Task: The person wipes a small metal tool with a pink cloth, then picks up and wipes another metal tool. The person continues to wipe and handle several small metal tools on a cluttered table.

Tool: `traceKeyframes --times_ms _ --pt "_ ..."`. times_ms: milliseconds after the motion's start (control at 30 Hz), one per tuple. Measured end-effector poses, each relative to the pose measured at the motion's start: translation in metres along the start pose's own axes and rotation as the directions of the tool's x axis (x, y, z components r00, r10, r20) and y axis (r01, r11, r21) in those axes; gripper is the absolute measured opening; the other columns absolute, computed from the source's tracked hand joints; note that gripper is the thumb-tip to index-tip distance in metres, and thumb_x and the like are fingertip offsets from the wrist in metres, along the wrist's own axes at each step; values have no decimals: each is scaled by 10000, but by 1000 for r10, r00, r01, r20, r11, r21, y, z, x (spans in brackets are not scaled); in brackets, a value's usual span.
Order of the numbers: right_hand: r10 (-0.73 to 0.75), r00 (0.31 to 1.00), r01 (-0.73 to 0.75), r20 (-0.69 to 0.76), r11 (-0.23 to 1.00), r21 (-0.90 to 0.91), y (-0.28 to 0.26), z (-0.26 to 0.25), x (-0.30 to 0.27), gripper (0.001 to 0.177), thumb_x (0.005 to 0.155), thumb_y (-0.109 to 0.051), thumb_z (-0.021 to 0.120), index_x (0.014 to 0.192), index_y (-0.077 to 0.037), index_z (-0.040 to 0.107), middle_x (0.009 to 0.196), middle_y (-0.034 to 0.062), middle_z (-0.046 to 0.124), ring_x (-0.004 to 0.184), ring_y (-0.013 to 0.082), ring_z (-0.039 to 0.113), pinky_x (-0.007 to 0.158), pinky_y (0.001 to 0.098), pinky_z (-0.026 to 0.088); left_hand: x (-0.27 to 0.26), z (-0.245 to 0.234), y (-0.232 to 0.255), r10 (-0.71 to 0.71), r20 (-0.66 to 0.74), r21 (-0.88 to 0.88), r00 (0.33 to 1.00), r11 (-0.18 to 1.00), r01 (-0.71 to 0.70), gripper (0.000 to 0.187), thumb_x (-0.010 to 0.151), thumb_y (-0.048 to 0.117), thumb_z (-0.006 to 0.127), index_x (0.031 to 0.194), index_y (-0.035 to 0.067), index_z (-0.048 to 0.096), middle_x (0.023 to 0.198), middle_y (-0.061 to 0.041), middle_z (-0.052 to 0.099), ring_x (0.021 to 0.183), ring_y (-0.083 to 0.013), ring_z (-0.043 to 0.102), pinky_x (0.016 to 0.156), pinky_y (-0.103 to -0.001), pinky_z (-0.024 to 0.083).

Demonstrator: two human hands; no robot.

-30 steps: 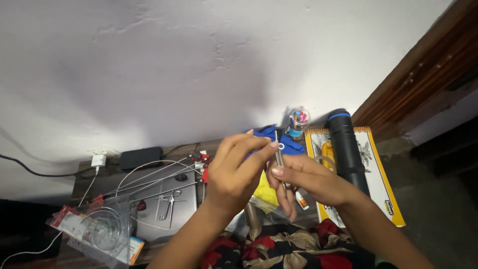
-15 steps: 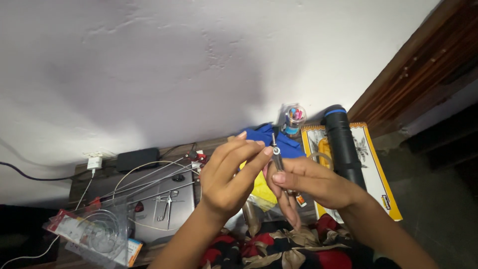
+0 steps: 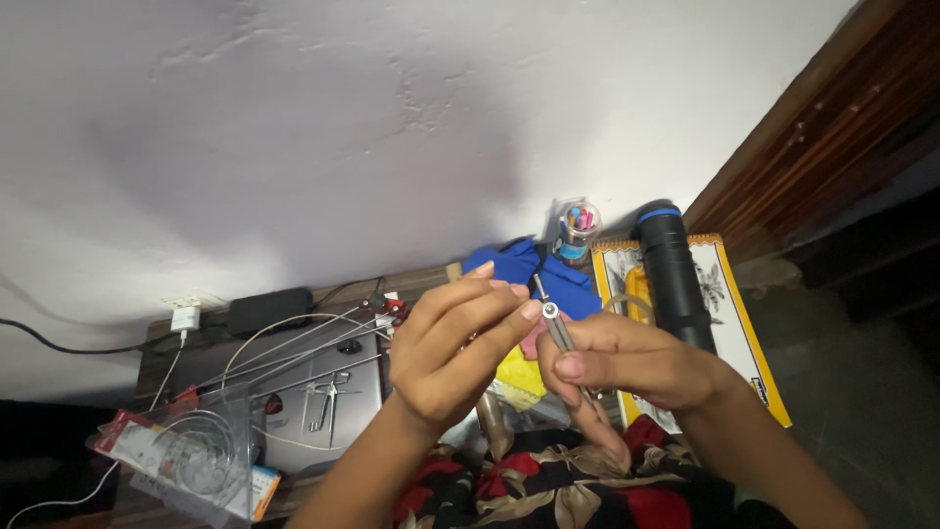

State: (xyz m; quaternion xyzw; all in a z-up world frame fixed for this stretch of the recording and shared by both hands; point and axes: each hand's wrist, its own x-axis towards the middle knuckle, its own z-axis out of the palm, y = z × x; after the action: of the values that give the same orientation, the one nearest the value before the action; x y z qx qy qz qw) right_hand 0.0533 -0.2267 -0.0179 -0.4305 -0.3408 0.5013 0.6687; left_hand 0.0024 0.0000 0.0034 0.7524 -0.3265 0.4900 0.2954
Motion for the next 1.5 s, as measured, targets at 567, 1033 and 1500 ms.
traceKeyframes --times_ms 567,1033,1500 --pt "69 997 -71 -36 995 -69 -9 -13 -10 283 1120 -237 428 980 -9 522 613 99 648 487 165 633 478 263 520 22 -4 -22 368 126 94 921 920 -381 201 872 -7 825 1059 -48 765 1032 -131 731 1000 -265 715 967 -400 629" --pt "78 989 -97 -124 984 -148 -17 -18 -7 293 1086 -219 471 935 19 551 600 89 643 472 169 654 430 261 522 27 4 -31 354 156 38 922 931 -364 228 861 -25 807 1076 -73 749 1029 -148 718 1004 -283 709 970 -410 601" --pt "77 970 -113 -230 982 -149 -21 -14 7 312 1072 -251 459 1048 33 585 596 75 642 458 158 638 433 250 503 23 5 -28 269 155 145 950 946 -292 225 880 9 764 1087 -75 736 1003 -152 704 971 -283 705 996 -431 615"
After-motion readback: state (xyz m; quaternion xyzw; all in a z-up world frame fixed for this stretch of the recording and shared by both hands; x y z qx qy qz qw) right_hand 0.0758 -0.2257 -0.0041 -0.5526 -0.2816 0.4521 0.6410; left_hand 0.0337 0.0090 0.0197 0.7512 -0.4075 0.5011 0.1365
